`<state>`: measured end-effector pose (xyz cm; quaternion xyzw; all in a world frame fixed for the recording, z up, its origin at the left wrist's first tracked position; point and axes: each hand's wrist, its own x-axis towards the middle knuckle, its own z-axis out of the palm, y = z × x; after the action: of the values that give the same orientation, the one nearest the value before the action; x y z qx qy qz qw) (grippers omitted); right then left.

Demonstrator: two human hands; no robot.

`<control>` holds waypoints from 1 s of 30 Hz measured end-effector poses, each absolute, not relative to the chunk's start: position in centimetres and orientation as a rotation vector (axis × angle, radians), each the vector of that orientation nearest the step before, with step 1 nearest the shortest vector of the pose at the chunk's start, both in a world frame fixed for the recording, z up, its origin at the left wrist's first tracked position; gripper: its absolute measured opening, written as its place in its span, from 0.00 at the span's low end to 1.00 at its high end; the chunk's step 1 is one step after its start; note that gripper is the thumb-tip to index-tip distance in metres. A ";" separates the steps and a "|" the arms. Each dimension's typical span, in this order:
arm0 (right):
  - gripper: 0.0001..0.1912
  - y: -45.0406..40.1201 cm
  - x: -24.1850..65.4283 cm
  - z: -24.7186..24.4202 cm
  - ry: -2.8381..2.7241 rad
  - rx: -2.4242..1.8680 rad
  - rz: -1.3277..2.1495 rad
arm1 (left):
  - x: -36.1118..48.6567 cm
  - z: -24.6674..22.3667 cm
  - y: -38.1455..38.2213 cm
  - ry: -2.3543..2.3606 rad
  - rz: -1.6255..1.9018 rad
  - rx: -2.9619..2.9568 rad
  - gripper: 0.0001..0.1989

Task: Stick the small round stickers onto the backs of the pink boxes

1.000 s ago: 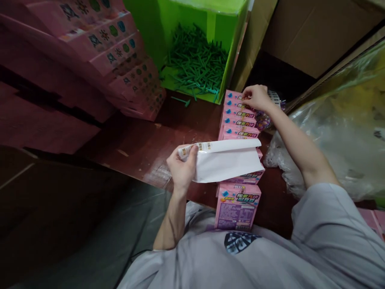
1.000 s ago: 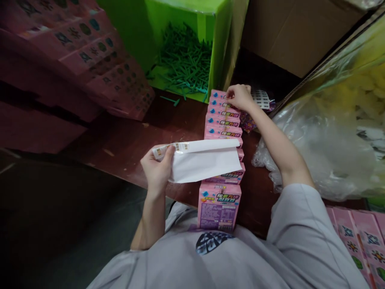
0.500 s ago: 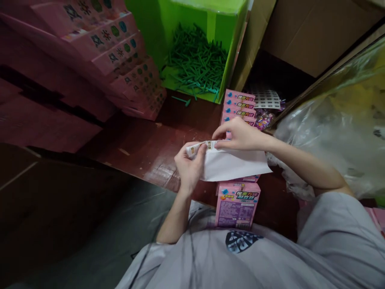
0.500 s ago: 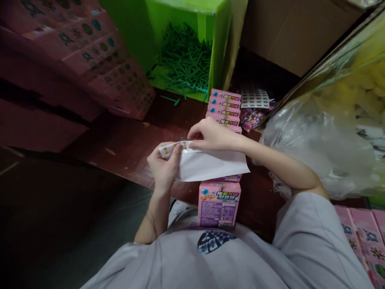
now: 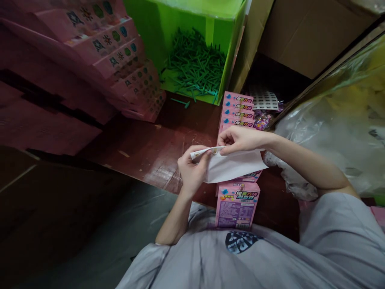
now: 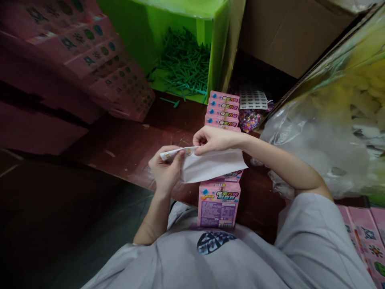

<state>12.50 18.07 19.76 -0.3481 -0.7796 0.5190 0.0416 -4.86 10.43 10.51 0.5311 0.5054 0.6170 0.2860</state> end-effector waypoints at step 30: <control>0.14 37.1 22.9 14.0 -2.182 -1.730 0.131 | -20.8 2.7 12.0 1.990 1.951 0.370 0.08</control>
<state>22.94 37.14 13.97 -0.6109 -0.7705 0.0463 0.1759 -20.75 12.00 2.73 0.1297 0.6982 0.6845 0.1646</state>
